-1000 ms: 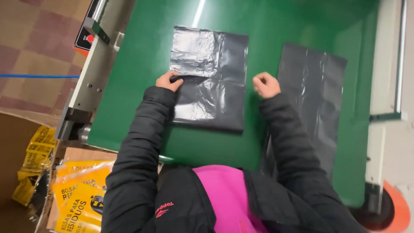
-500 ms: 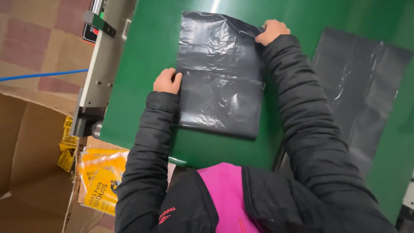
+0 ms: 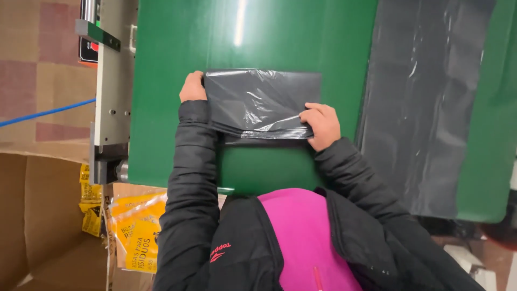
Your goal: Folding plastic bags and sealing them inside labeled plastic wrappers using a heat sealer.
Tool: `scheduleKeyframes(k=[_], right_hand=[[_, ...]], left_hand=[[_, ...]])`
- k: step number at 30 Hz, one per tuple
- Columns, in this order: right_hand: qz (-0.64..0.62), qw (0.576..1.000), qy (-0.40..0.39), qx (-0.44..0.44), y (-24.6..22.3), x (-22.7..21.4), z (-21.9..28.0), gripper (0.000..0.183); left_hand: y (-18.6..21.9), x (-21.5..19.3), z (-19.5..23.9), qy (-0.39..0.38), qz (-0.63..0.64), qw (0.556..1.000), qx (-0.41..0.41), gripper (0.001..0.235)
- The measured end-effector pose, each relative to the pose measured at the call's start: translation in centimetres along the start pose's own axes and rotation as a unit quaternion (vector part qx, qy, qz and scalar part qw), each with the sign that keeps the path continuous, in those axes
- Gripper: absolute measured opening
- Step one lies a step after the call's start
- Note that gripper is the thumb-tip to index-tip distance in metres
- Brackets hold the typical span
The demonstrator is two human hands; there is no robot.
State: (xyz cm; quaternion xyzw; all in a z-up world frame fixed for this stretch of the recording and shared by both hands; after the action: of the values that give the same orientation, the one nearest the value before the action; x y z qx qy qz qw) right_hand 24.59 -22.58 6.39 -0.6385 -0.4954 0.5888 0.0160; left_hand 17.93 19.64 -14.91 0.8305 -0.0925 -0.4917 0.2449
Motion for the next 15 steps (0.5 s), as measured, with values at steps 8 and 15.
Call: scheduleKeyframes(k=[8, 15], right_hand=[[0.074, 0.988, -0.122, -0.053, -7.1, -2.3, -0.8, 0.054], [0.047, 0.979, -0.175, -0.097, -13.1, 6.4, 1.5, 0.091]], left_hand=[[19.3, -19.9, 0.0, -0.020, 0.021, 0.985, 0.170, 0.031], [20.4, -14.0, 5.6, -0.359, -0.084, 0.875, 0.313, 0.011]])
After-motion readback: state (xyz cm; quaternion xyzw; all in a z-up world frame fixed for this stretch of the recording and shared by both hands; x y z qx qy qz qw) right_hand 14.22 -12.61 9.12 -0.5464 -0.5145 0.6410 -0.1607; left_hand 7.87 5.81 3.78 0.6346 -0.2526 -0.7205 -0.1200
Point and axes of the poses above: each hand's wrist, its own z-axis away from the middle knuckle, its own x-axis out of the palm, y = z × x, the point moved 2 cm from there along -z, towards the middle knuckle, and after that the axes turned 13 degrees about x, right-handed, at the moved point
